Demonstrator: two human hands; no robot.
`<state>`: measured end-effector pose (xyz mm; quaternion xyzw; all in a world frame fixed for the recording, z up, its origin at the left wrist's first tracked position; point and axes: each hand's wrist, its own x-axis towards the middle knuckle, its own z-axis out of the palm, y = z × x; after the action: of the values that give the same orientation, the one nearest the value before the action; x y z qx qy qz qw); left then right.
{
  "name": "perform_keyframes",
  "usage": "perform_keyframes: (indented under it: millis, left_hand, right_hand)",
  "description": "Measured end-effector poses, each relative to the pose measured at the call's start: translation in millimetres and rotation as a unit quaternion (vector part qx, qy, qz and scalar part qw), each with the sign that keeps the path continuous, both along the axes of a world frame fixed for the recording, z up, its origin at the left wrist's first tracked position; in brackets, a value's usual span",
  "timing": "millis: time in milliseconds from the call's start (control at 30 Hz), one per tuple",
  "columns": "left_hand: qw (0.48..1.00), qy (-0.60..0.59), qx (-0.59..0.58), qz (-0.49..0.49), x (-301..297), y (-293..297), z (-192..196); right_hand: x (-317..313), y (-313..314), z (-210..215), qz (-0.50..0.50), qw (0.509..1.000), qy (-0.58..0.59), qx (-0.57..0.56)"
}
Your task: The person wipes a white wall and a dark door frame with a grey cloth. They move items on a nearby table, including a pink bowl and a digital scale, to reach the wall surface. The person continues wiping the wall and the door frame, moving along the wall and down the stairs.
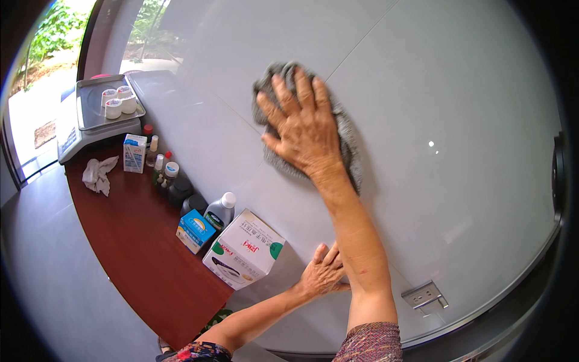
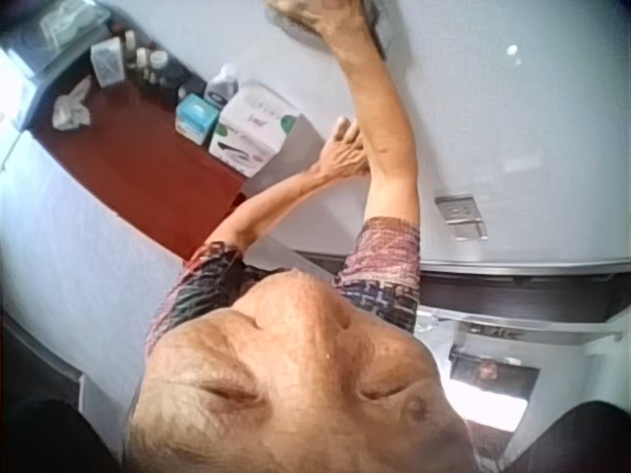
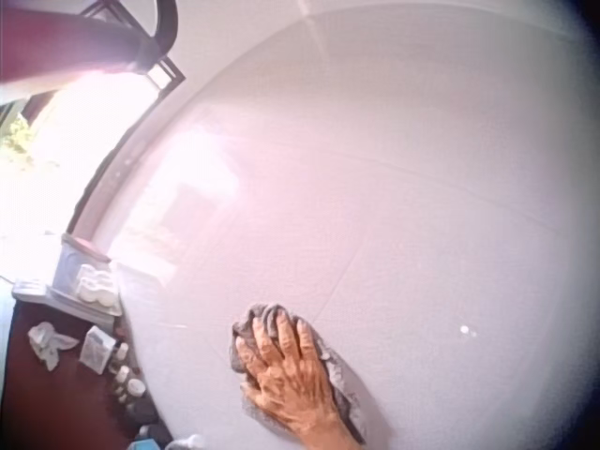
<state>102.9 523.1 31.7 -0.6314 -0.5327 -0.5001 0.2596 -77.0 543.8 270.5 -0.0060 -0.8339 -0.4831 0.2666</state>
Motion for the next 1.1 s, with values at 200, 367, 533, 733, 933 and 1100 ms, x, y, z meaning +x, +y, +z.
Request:
perform_keyframes:
  millis: [200,367,533,733,933,1100]
  left_hand:
    - [1.0,-0.014,0.026,-0.004,-4.7,2.3,-3.2]
    - [0.999,-0.045,-0.007,-0.017,-5.3,-7.3,7.8]
    - [0.997,-0.072,-0.022,-0.003,2.9,-23.0,0.3]
    - [0.975,-0.142,-0.164,-0.044,-4.3,-70.7,-42.4]
    - [0.953,-0.099,-0.269,-0.093,-26.7,-87.9,-44.9]
    - [0.944,-0.073,-0.306,-0.096,-30.0,-87.6,-41.8]
  right_hand:
    - [47.3,-2.3,-39.6,-0.013,0.989,-0.148,-0.028]
    - [127.6,-5.6,-38.8,-0.037,0.987,-0.153,-0.024]
    - [209.3,-24.9,-29.4,-0.084,0.992,-0.09,-0.015]
    - [280.8,-32.8,-67.4,-0.141,0.989,-0.034,-0.007]
    - [212.3,-24.3,-97.8,-0.071,0.997,-0.017,0.001]
    - [115.1,-13.1,-92.1,0.01,0.998,-0.039,-0.045]
